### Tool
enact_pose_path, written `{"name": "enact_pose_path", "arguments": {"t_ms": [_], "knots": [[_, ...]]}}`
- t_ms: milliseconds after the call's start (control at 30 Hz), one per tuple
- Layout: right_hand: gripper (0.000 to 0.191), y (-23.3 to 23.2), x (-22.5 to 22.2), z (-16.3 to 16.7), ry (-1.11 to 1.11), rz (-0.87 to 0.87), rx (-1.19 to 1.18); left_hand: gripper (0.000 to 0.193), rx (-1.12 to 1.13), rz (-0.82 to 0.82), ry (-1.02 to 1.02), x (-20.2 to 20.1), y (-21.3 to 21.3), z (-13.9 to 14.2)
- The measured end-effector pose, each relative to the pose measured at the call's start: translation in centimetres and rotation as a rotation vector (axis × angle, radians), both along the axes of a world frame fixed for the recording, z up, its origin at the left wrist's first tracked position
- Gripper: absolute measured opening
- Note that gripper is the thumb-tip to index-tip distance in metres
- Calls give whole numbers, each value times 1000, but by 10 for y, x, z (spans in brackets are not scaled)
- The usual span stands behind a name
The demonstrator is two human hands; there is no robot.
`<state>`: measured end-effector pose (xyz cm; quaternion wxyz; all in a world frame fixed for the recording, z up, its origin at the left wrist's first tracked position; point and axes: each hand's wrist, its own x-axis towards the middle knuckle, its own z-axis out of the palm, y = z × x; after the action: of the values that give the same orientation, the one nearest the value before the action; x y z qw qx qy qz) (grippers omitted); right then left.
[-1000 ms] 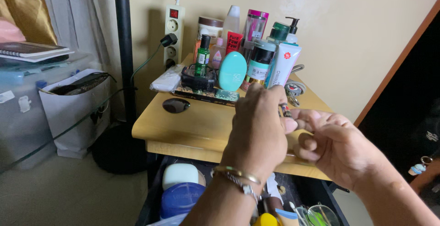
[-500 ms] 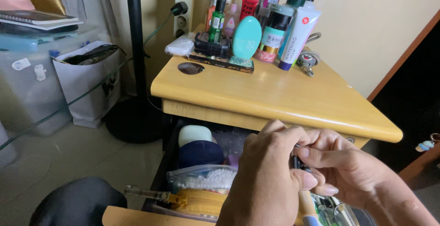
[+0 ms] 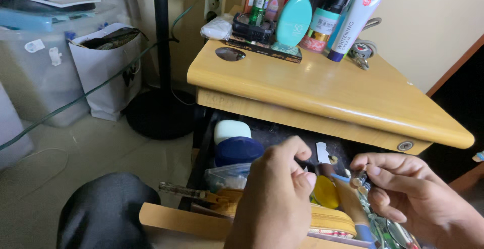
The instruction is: The person sits on the floor in front of a bedside table and empties its drawer, taking out glasses, a comb, pouches, cosmetic containers and small cases. They place items on the tabletop, sort through them, and return and arrange the items back inside the drawer.
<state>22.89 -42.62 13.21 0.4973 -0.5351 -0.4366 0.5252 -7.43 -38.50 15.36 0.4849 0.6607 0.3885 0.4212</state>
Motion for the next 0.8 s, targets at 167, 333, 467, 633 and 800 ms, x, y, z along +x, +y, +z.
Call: {"name": "enact_pose_path", "arguments": {"t_ms": [167, 333, 467, 633, 800], "knots": [[30, -3, 28, -20, 11, -53, 0, 18, 39, 43, 103, -14, -1, -18], [32, -10, 36, -29, -24, -141, -43, 21, -111, 9, 210, -13, 0, -22], [32, -7, 24, -32, -38, -117, 29, 29, -90, 3, 243, -12, -2, -25], [27, 4, -4, -22, -106, -325, -49, 30, -87, 34, 228, -12, -5, -29], [24, 16, -29, -7, -162, 102, 98, 30, -37, 52, 188, -11, -4, -30]]}}
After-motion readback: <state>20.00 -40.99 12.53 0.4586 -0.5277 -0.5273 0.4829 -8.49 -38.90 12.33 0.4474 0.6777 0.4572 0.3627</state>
